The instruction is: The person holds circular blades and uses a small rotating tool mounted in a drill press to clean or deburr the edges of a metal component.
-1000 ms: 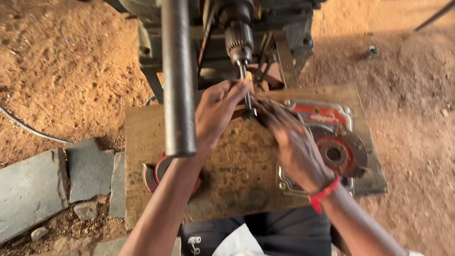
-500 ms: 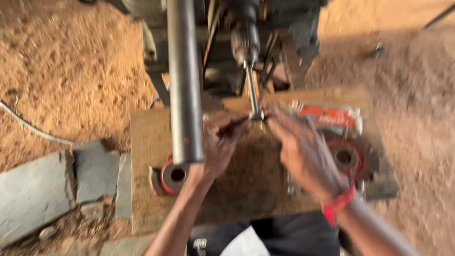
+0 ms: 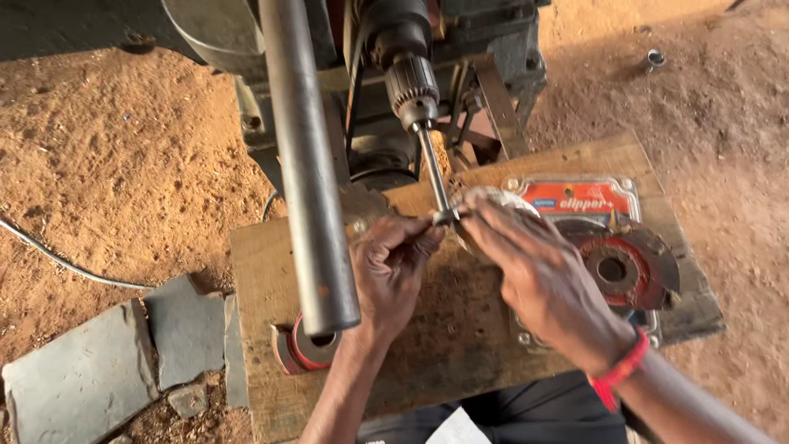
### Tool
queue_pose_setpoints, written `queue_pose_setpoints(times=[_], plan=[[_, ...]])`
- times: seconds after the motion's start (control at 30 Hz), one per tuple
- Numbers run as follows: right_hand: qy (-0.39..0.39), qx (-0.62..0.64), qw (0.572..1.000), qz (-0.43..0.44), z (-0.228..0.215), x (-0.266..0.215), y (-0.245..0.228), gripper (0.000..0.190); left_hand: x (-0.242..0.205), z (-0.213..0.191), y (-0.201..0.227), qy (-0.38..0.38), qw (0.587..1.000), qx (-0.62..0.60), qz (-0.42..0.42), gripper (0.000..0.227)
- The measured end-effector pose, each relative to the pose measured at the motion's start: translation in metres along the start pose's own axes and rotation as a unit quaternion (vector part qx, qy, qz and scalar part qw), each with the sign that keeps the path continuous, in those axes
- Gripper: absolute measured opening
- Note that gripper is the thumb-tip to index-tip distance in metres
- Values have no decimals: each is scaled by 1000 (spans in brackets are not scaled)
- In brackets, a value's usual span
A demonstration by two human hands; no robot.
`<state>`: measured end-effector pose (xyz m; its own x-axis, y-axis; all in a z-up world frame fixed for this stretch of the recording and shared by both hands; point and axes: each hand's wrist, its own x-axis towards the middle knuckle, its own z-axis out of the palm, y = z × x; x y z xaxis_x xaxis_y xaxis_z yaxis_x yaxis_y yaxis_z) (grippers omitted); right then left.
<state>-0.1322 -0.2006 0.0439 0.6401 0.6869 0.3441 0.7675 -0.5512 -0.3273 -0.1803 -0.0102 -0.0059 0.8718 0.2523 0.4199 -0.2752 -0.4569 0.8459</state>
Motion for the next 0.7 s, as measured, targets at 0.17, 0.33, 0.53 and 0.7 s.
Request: queue_pose_setpoints(times=[0.17, 0.33, 0.53, 0.7], plan=[[-28, -13, 999, 20, 6, -4, 6, 70, 0, 1, 3, -6, 998, -50, -43, 6], [-32, 22, 999, 32, 8, 2, 7, 75, -5, 3, -5, -7, 999, -24, -40, 12], [-49, -6, 998, 37, 2, -1, 0, 74, 1, -2, 0, 7, 1000, -13, 7, 12], [-32, 41, 998, 15, 4, 3, 10, 69, -1, 0, 4, -18, 994, -33, -100, 11]])
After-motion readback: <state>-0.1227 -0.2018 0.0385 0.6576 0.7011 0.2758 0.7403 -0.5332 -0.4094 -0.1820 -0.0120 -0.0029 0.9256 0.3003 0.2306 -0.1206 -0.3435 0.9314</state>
